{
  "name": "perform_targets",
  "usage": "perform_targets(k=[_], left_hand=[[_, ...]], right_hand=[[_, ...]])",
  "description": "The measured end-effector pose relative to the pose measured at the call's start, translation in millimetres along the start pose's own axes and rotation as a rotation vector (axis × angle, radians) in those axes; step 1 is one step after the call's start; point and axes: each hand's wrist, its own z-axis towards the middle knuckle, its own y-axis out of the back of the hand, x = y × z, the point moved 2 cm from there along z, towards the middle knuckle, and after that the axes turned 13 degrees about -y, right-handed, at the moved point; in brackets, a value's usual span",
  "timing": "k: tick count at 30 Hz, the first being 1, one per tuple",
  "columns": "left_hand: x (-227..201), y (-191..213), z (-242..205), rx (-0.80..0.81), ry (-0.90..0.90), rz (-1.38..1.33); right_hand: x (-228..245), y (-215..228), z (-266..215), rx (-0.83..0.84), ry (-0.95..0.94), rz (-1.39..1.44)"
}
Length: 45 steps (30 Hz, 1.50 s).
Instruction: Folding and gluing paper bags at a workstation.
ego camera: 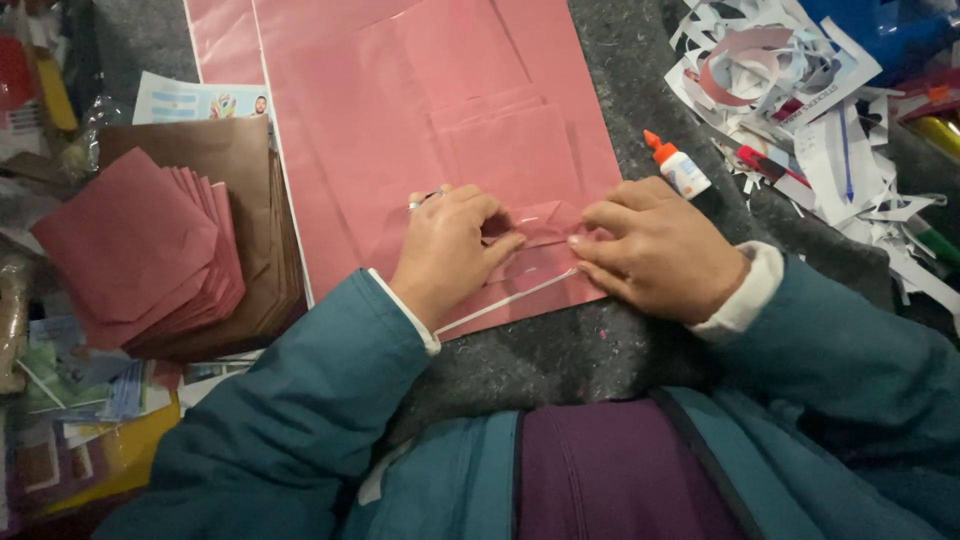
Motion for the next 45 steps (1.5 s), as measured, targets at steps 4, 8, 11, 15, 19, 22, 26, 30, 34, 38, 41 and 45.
perform_targets(k=[4,8,11,15,19,22,26,30,34,38,41,45], left_hand=[[3.2,-3.7,-0.4,0.0,-0.005,0.017],[3.4,-4.8,-2.0,0.019,0.046,-0.035],[5.1,-5.7,-2.3,-0.002,0.024,-0.03],[8.0,1.3,-2.2,0.034,-0.044,0.013],[3.9,14.4,-10.9,0.094,-0.077,-0.117],[-6.9,19.9,-16.2,0.111,-0.109,-0.057],[-10.3,19.7,-24.0,0.088,-0.2,-0.019],[-18.5,21.3,-27.1,0.104,-0.155,0.0],[-24.0,19.1,-28.6,0.073,-0.305,0.125],[-26.1,17.1,-30.1,0.145,-0.324,0.235],[-26.2,15.9,-32.3,0.17,-0.312,0.241],[-29.1,17.6,-29.3,0.225,-0.333,0.316]], right_hand=[[3.3,10.0,5.8,-0.018,-0.003,-0.05],[10.2,-5.1,20.8,-0.089,0.062,0.026],[7.4,-19.6,24.3,-0.034,0.071,0.067],[8.2,-20.8,26.7,-0.021,0.031,0.071],[7.1,-23.1,25.3,-0.04,0.051,0.11],[6.1,-23.7,24.6,-0.043,0.025,0.114],[4.7,-25.3,24.0,-0.047,0.005,0.146],[5.2,-24.8,24.4,-0.044,-0.012,0.167],[3.6,-26.0,24.1,-0.049,0.014,0.145],[3.3,-25.2,22.6,-0.052,0.02,0.15],[3.7,-24.1,21.9,-0.056,0.022,0.138],[3.7,-23.1,21.3,-0.071,0.014,0.186]])
